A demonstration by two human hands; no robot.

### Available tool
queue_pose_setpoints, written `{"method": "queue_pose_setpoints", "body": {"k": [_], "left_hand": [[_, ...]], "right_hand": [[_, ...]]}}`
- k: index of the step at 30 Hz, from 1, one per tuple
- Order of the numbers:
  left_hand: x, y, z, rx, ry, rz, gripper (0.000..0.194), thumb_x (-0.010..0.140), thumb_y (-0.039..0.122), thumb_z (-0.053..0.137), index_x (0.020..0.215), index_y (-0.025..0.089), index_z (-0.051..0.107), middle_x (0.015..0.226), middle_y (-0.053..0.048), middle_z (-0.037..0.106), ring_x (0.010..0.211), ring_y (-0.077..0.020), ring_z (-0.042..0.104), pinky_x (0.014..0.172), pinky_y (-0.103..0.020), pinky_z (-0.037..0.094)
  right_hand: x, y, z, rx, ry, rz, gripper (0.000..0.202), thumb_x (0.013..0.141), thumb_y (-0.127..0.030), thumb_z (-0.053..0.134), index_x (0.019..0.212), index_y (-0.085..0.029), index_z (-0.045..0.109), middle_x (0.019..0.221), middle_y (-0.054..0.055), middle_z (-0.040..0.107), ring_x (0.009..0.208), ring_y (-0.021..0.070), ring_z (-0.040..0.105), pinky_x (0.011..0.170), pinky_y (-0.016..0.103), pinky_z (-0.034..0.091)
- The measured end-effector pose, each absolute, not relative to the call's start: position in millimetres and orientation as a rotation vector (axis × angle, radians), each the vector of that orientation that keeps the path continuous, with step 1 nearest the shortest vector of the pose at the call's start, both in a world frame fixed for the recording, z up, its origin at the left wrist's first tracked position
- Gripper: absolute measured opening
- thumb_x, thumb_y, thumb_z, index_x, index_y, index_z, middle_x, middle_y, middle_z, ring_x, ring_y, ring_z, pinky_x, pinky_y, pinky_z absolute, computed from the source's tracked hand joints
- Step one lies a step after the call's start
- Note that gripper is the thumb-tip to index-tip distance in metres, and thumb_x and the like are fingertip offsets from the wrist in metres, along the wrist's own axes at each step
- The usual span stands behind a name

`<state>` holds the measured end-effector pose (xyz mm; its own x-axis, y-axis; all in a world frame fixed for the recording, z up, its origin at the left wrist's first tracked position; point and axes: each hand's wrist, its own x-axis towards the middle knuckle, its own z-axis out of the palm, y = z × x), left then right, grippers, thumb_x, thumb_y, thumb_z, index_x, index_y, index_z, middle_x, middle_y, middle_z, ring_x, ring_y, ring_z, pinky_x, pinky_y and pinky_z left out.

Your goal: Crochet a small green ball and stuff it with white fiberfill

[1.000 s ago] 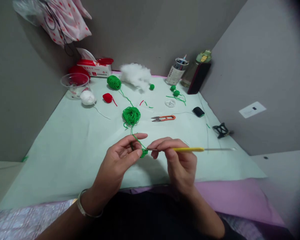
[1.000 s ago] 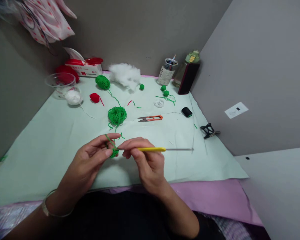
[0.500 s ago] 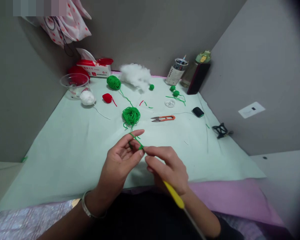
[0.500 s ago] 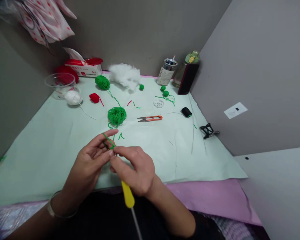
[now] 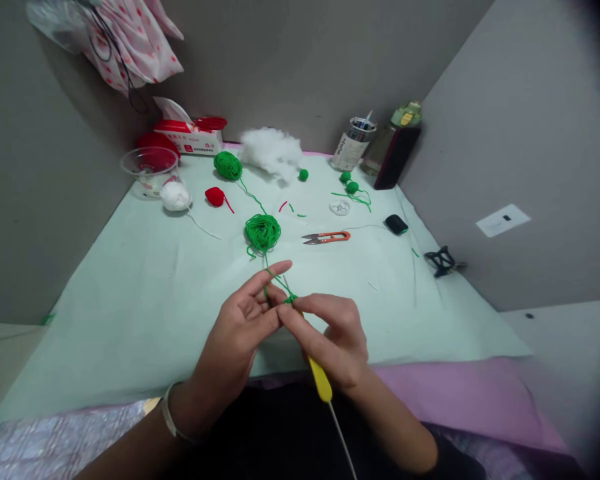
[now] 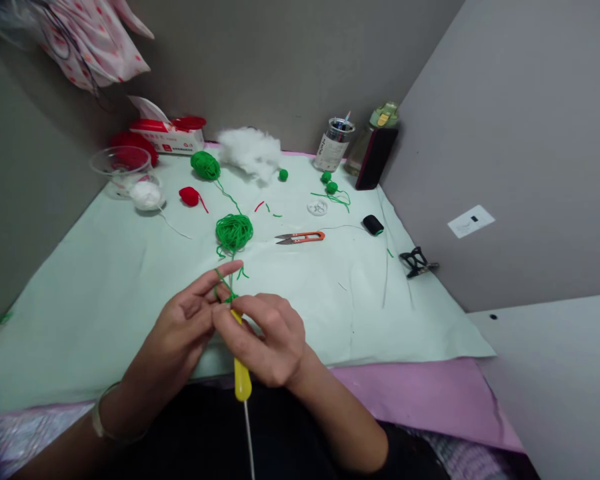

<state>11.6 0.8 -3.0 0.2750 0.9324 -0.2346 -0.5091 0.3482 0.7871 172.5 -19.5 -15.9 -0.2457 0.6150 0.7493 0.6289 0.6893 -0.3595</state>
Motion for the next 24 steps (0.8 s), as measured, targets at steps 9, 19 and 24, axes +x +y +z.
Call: {"method": "queue_pose_setpoints", "body": {"k": [9,19,24], "left_hand": [[7,4,-2,0.673,0.755,1.063,0.042,0.079,0.026,0.09,0.12,0.026,0.083,0.089,-0.001,0.066,0.089,-0.0124,0.061,0.088,-0.022,0.053],[14,6,-5,0.566,0.689,1.032,0.047,0.079,0.029,0.091,0.125,0.025,0.08,0.09,-0.001,0.071,0.084,-0.0118,0.063,0.085,-0.023,0.053],[12,10,-4,0.463,0.689,1.032,0.031,0.078,0.022,0.089,0.109,0.02,0.085,0.085,0.0,0.068,0.077,-0.01,0.061,0.086,-0.024,0.055]], "right_hand": [[171,-3,-5,-0.784,-1.352,0.768,0.02,0.104,-0.018,0.061,0.103,-0.025,0.08,0.095,0.004,0.075,0.081,0.016,0.07,0.07,0.032,0.06],[169,-12,-13,-0.926,-1.71,0.281,0.032,0.098,-0.013,0.068,0.121,-0.031,0.079,0.111,0.006,0.077,0.098,0.021,0.073,0.081,0.036,0.063],[174,-6,-10,-0.853,-1.307,0.701,0.022,0.104,-0.017,0.061,0.106,-0.027,0.081,0.093,0.003,0.073,0.074,0.0144,0.065,0.068,0.032,0.056]]}}
